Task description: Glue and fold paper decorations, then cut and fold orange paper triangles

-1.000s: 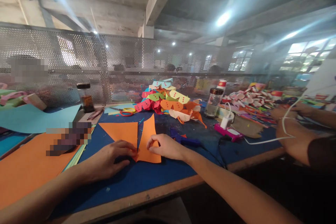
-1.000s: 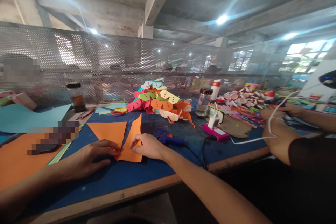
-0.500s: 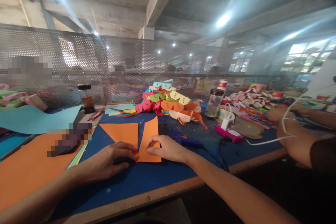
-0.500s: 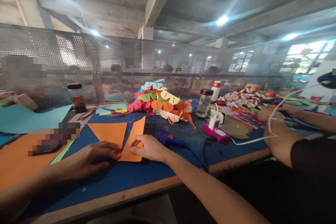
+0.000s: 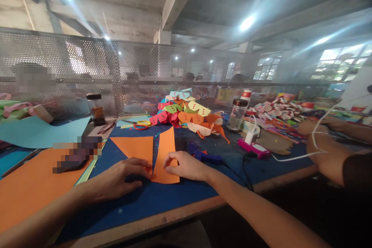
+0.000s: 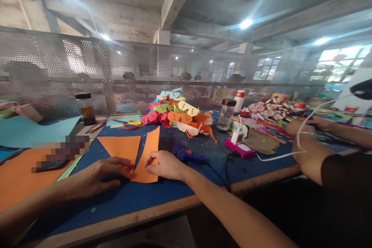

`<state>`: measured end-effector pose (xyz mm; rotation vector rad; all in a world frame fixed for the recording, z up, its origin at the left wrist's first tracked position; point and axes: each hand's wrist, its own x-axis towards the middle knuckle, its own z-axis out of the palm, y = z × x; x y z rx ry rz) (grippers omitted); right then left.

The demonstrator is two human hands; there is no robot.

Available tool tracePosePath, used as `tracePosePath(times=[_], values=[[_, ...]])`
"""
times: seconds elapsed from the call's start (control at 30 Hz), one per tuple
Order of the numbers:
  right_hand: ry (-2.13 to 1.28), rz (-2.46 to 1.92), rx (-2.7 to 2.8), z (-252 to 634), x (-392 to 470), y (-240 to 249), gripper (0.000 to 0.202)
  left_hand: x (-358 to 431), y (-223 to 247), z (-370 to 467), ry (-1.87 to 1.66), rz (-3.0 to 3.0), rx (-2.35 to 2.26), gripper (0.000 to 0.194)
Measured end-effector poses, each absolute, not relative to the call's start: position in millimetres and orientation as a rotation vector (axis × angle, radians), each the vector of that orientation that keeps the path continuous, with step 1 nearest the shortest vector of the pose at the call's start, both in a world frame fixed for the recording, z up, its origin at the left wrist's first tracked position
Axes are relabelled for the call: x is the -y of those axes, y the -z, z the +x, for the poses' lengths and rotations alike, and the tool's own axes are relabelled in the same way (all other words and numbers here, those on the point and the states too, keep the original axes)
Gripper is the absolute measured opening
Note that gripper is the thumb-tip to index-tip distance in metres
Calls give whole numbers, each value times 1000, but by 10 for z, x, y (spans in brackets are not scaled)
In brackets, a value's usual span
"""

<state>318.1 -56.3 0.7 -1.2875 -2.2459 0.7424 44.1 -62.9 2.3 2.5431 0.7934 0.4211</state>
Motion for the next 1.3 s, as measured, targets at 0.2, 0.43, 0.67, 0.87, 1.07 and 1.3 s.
tracePosePath(times=[0.2, 0.43, 0.67, 0.87, 1.07, 1.3], values=[[-754, -1283, 2254, 3188, 572, -14, 11, 612, -6, 420, -435, 2509, -793, 31], [-799, -1235, 2299, 3207, 569, -29, 15, 602, 3, 412, -412, 2511, -793, 30], [-801, -1223, 2311, 3210, 569, -42, 19, 593, 3, 413, -392, 2508, -806, 30], [-785, -1209, 2273, 3209, 573, -37, 21, 610, -38, 431, -367, 2526, -789, 32], [-697, -1127, 2226, 3171, 607, -52, 15, 640, -33, 450, -404, 2484, -794, 33], [-406, -954, 2218, 3114, 689, -71, 15, 689, -27, 494, -662, 2143, -983, 43]])
